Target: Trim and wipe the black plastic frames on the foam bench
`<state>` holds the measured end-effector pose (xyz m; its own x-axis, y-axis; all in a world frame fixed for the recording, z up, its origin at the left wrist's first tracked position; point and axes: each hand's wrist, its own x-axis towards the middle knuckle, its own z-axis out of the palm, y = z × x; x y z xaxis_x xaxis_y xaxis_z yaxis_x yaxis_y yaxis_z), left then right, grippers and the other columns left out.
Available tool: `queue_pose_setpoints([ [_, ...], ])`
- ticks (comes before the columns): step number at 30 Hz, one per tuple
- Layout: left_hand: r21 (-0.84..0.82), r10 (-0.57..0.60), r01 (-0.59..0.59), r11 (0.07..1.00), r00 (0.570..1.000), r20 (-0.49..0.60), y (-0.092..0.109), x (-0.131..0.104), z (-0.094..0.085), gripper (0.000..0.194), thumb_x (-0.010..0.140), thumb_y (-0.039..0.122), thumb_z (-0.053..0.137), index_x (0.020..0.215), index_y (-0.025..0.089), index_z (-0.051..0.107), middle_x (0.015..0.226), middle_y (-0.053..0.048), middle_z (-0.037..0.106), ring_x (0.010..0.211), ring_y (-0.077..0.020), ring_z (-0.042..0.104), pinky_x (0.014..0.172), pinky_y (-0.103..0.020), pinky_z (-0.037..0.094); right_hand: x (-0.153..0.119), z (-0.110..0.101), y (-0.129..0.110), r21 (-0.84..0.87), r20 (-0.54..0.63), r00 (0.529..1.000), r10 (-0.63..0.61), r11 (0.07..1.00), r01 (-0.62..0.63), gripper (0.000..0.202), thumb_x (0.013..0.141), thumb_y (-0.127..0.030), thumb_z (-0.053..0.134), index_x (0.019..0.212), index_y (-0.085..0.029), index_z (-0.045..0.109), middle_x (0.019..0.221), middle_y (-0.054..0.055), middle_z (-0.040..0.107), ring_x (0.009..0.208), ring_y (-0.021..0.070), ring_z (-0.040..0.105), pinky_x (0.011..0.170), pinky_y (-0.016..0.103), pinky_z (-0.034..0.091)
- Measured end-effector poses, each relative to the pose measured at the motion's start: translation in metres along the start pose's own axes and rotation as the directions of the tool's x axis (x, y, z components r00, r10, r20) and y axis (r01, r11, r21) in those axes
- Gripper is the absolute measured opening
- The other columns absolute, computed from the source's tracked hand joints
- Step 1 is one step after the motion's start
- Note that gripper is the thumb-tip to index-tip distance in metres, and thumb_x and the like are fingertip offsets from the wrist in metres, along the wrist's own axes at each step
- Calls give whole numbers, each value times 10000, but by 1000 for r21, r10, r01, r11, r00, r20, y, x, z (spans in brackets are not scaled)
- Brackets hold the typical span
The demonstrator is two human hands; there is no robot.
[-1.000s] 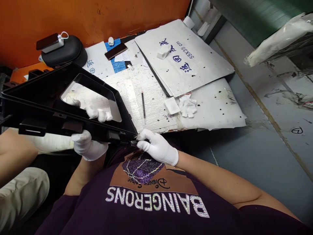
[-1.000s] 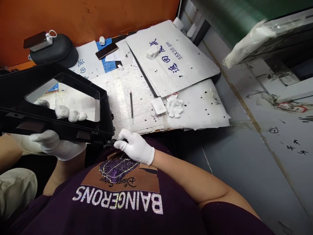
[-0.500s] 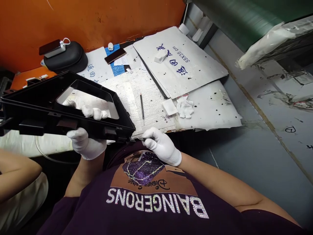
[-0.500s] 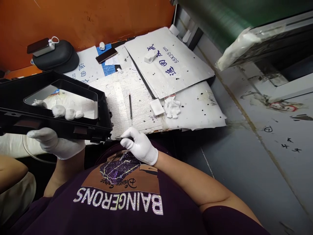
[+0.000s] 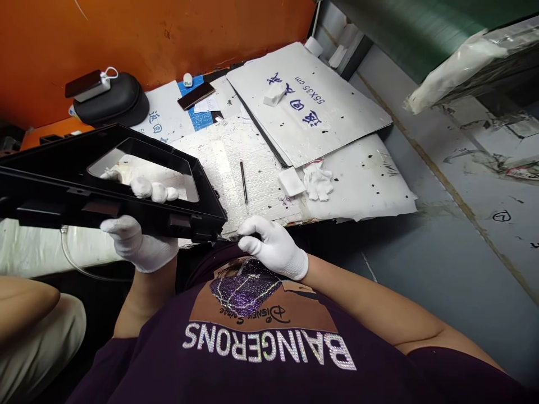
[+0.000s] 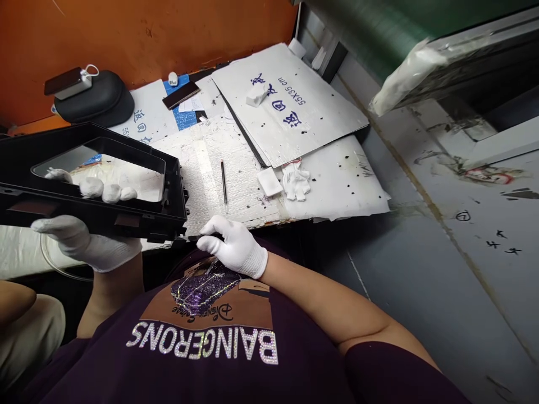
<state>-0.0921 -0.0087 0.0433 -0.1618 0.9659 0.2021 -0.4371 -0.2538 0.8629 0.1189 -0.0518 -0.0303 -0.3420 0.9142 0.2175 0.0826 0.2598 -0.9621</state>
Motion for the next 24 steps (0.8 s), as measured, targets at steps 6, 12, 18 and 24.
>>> queue_pose_setpoints([
  [6, 51, 113, -116, 992, 992, 57, -1, 4, -3, 309, 990, 625, 434, 1034, 366, 595, 776, 24, 590, 794, -173, 608, 695, -417, 430, 10, -6, 3, 54, 89, 995, -46, 998, 41, 483, 959, -678, 527, 860, -208, 584, 809, 24, 658, 729, 147, 614, 733, 303, 527],
  [12, -167, 130, -116, 979, 989, 75, 0, 4, -2, 175, 957, 540, 604, 1005, 372, 604, 815, 62, 612, 668, -113, 531, 669, -365, 450, 24, -5, 14, 94, 177, 975, -131, 989, 116, 498, 955, -690, 520, 830, -210, 564, 783, 23, 643, 717, 148, 607, 706, 305, 525],
  [18, -271, 111, -105, 957, 994, 7, -1, 5, 2, 295, 847, 521, 763, 998, 364, 563, 802, 55, 615, 667, -122, 515, 665, -340, 482, 29, -1, 21, 120, 198, 969, -145, 985, 123, 506, 964, -695, 494, 838, -209, 550, 788, 26, 655, 724, 151, 607, 719, 326, 533],
  [24, -254, 87, -81, 964, 996, 12, 2, 5, 3, 181, 988, 518, 571, 1012, 341, 543, 784, 59, 609, 657, -114, 542, 651, -359, 435, 31, -2, 22, 140, 223, 962, -156, 982, 126, 509, 945, -706, 521, 823, -213, 542, 786, 25, 640, 720, 155, 601, 711, 323, 516],
])
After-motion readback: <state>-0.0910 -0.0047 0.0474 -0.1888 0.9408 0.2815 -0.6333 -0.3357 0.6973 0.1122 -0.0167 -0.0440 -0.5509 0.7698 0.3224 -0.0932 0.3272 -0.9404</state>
